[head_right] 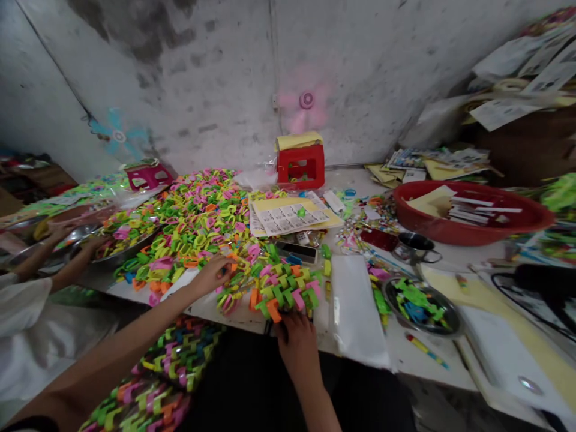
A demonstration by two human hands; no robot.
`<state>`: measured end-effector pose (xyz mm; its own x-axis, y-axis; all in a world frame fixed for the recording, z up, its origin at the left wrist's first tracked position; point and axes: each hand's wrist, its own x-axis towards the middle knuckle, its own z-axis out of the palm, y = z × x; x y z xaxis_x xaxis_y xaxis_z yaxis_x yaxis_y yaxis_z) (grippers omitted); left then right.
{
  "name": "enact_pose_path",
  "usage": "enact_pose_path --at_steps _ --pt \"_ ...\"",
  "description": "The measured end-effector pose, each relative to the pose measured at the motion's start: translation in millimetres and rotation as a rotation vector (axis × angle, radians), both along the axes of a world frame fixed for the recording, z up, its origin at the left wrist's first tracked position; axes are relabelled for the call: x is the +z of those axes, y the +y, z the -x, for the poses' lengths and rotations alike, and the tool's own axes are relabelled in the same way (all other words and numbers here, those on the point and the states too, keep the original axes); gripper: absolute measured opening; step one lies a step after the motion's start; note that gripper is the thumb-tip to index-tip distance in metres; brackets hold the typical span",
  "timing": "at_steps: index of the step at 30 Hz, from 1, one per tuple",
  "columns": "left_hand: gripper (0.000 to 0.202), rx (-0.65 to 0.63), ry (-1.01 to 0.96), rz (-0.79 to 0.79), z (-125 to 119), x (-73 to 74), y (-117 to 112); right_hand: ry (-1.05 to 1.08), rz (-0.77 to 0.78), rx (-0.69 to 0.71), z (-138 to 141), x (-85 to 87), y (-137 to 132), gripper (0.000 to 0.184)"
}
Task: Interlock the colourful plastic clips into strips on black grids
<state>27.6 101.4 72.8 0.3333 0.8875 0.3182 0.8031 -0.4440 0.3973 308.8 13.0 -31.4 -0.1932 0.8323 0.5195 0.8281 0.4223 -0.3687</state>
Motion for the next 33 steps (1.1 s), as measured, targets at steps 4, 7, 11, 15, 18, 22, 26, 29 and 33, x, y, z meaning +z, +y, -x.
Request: enact_pose_path --at_steps 4,7,11,15,18,22,26,29,33 --pt "0.029 0.05 -0.148 -0.019 -0.5 20.2 -27.5 0.017 0.02 0.027 -14.5 19.4 -6.1 0.018" --pt "0.021 0.058 -0.331 0.01 -6.5 44.6 -63.1 0.099 0.036 0.075 -24.2 48.6 -30.5 0.019" --pt "0.017 -0.049 -0.27 0.278 -28.8 76.6 -131.1 0.152 0.028 0.076 -13.4 90.7 -78.4 0.025" --pt "0.021 -0.311 -0.068 0.501 -65.2 88.3 -183.4 -0.034 0.029 0.134 6.6 100.7 -111.5 0.035" --pt "0.029 -0.445 -0.005 0.386 -87.2 78.7 -187.6 0.003 0.155 0.105 -0.3 82.8 -109.5 0.029" --pt "0.041 -0.359 -0.042 0.17 -101.2 50.4 -152.4 0.415 0.368 -0.077 -27.4 50.6 -72.6 0.012" --pt "0.038 -0.204 -0.06 -0.009 -111.7 21.2 -112.9 0.809 0.584 -0.074 -32.8 37.0 -31.6 0.033" --pt "0.037 -0.148 -0.063 -0.042 -119.5 6.6 -100.6 0.829 0.677 0.014 -25.8 35.5 -17.8 0.038" --pt "0.04 -0.158 -0.066 -0.056 -122.1 -0.9 -100.1 0.698 0.643 -0.051 -24.9 31.8 -15.5 0.038"
